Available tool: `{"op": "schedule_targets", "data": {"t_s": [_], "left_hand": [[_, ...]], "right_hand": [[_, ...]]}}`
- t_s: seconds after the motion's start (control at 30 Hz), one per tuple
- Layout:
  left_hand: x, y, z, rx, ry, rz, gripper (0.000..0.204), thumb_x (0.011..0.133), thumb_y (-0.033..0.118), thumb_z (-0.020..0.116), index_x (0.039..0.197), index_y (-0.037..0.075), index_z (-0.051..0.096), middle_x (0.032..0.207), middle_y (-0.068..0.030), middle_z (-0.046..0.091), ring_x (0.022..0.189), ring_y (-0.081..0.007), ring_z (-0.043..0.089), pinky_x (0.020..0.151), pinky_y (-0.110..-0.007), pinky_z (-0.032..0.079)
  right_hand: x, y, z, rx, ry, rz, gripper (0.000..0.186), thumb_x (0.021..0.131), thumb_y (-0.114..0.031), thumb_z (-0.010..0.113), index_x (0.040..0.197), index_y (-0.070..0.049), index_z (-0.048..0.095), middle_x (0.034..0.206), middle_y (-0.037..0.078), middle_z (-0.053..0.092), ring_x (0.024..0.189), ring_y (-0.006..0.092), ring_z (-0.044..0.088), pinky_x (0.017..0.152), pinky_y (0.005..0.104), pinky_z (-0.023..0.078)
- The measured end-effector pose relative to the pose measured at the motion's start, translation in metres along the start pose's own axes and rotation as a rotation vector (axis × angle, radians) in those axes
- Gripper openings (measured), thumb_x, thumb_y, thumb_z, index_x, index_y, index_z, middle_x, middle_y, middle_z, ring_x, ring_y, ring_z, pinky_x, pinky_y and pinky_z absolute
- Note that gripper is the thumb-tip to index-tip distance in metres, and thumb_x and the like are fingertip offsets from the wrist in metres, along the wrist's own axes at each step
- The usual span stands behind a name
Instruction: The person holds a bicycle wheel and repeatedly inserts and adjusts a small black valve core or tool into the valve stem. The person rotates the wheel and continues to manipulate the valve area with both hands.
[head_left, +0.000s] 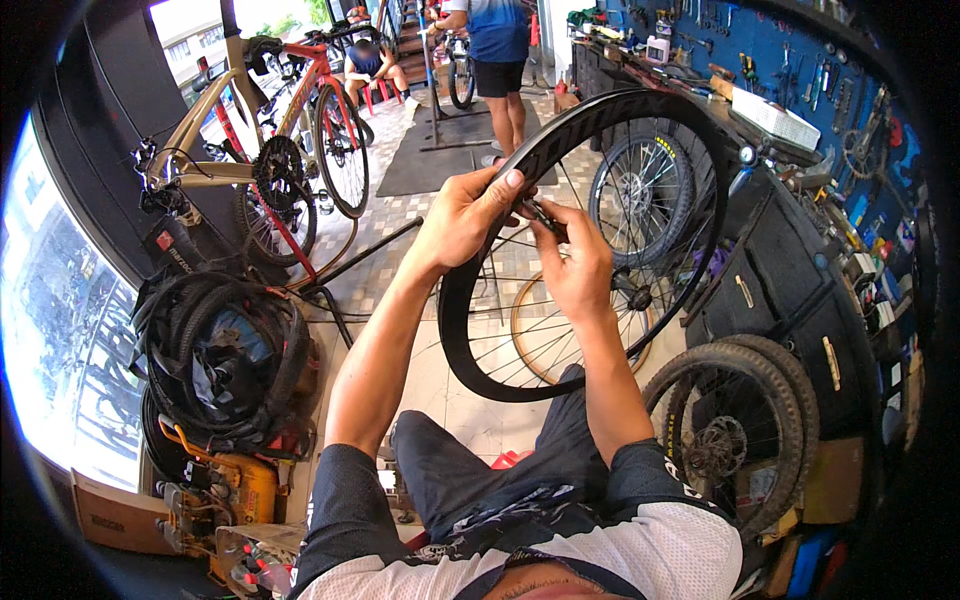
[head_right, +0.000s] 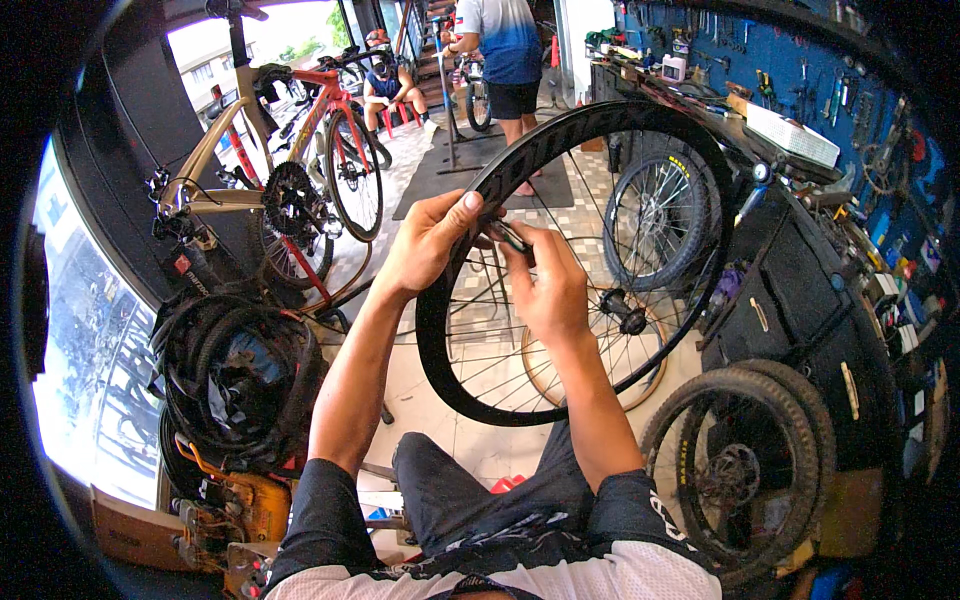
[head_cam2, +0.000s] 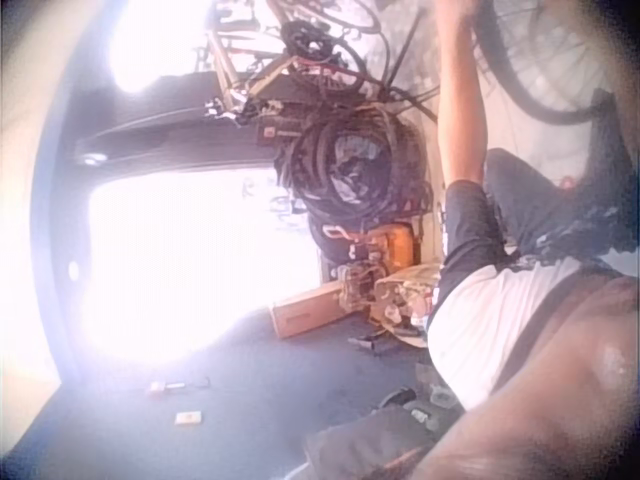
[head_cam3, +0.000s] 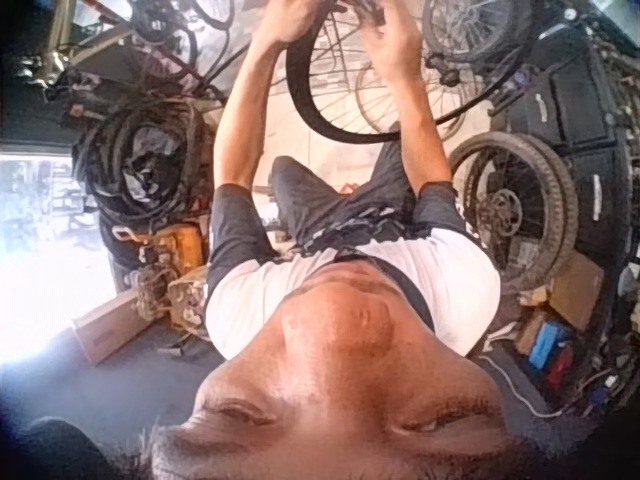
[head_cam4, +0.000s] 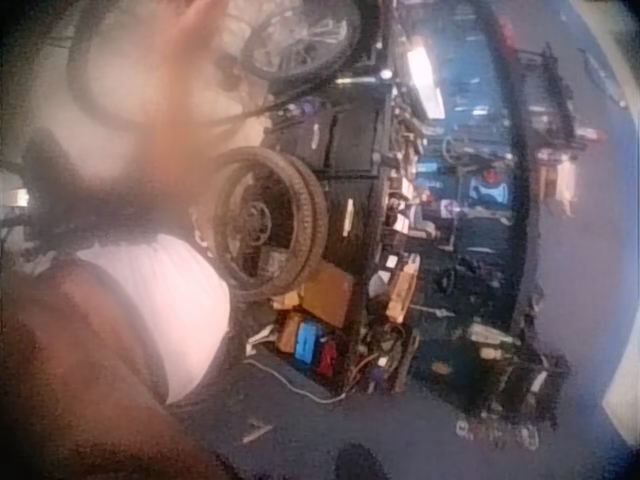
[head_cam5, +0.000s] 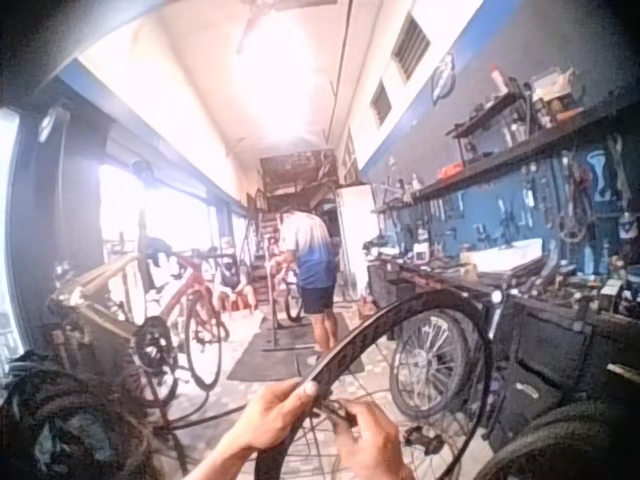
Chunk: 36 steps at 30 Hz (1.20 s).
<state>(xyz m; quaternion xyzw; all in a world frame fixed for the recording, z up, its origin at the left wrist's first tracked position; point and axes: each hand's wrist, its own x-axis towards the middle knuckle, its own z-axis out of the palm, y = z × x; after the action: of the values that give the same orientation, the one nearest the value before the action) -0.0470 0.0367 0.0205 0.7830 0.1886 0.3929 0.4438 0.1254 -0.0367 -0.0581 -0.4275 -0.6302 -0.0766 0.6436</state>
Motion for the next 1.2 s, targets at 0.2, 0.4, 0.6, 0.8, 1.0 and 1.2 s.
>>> {"op": "schedule_targets", "data": {"t_s": [0.2, 0.4, 0.6, 0.8, 1.0, 1.2], "left_hand": [[-0.002, 0.006, 0.003, 0.092, 0.053, 0.024, 0.052, 0.11, 0.048, 0.058, 0.108, -0.002, 0.073, 0.08, 0.0006, 0.063, 0.076, -0.0076, 0.054, 0.067, -0.027, 0.045], [0.002, 0.003, 0.006, -0.045, 0.015, 0.03, 0.049, 0.11, 0.045, 0.057, 0.11, -0.001, 0.074, 0.08, 0.0028, 0.061, 0.076, -0.0062, 0.05, 0.067, -0.026, 0.042], [0.003, 0.001, 0.004, -0.067, 0.0, -0.022, 0.048, 0.111, 0.043, 0.058, 0.117, -0.002, 0.073, 0.09, 0.0014, 0.066, 0.082, -0.0067, 0.054, 0.074, -0.027, 0.045], [0.003, 0.011, 0.001, 0.101, 0.021, -0.129, 0.05, 0.11, 0.044, 0.059, 0.117, -0.002, 0.076, 0.096, -0.0028, 0.074, 0.089, -0.0083, 0.06, 0.081, -0.027, 0.048], [0.002, 0.008, 0.01, 0.05, 0.1, -0.03, 0.051, 0.107, 0.048, 0.063, 0.106, 0.0, 0.078, 0.077, 0.0046, 0.06, 0.074, -0.0048, 0.045, 0.064, -0.026, 0.038], [0.006, 0.005, 0.005, 0.062, 0.018, -0.054, 0.049, 0.11, 0.044, 0.058, 0.118, -0.001, 0.077, 0.094, -0.0026, 0.074, 0.088, -0.0082, 0.061, 0.08, -0.027, 0.049]], "right_hand": [[0.012, -0.005, -0.003, 0.556, 0.073, 0.447, 0.019, 0.099, -0.016, 0.077, 0.102, 0.0, 0.067, 0.085, 0.008, 0.074, 0.068, 0.0116, 0.072, 0.059, 0.0247, 0.058], [0.013, -0.011, -0.002, 0.218, 0.059, 0.477, 0.026, 0.1, -0.024, 0.077, 0.097, 0.001, 0.072, 0.081, 0.007, 0.073, 0.06, 0.009, 0.064, 0.054, 0.0255, 0.048], [0.012, -0.012, -0.004, 0.047, -0.002, 0.192, 0.036, 0.097, -0.034, 0.08, 0.108, 0.0, 0.073, 0.079, 0.008, 0.066, 0.069, 0.0144, 0.061, 0.061, 0.0304, 0.048], [-0.002, -0.002, 0.005, 0.107, 0.124, 0.068, 0.031, 0.098, -0.016, 0.079, 0.122, -0.001, 0.066, 0.084, 0.006, 0.071, 0.067, 0.0114, 0.064, 0.063, 0.0261, 0.051], [0.008, 0.002, 0.005, 0.163, 0.163, 0.28, 0.024, 0.105, -0.023, 0.071, 0.112, 0.0, 0.069, 0.071, 0.005, 0.069, 0.06, 0.011, 0.064, 0.056, 0.0266, 0.049], [0.005, 0.013, 0.001, 0.15, 0.073, 0.355, 0.037, 0.099, -0.039, 0.077, 0.1, -0.002, 0.074, 0.073, 0.002, 0.068, 0.06, 0.0109, 0.057, 0.057, 0.0304, 0.047]]}}
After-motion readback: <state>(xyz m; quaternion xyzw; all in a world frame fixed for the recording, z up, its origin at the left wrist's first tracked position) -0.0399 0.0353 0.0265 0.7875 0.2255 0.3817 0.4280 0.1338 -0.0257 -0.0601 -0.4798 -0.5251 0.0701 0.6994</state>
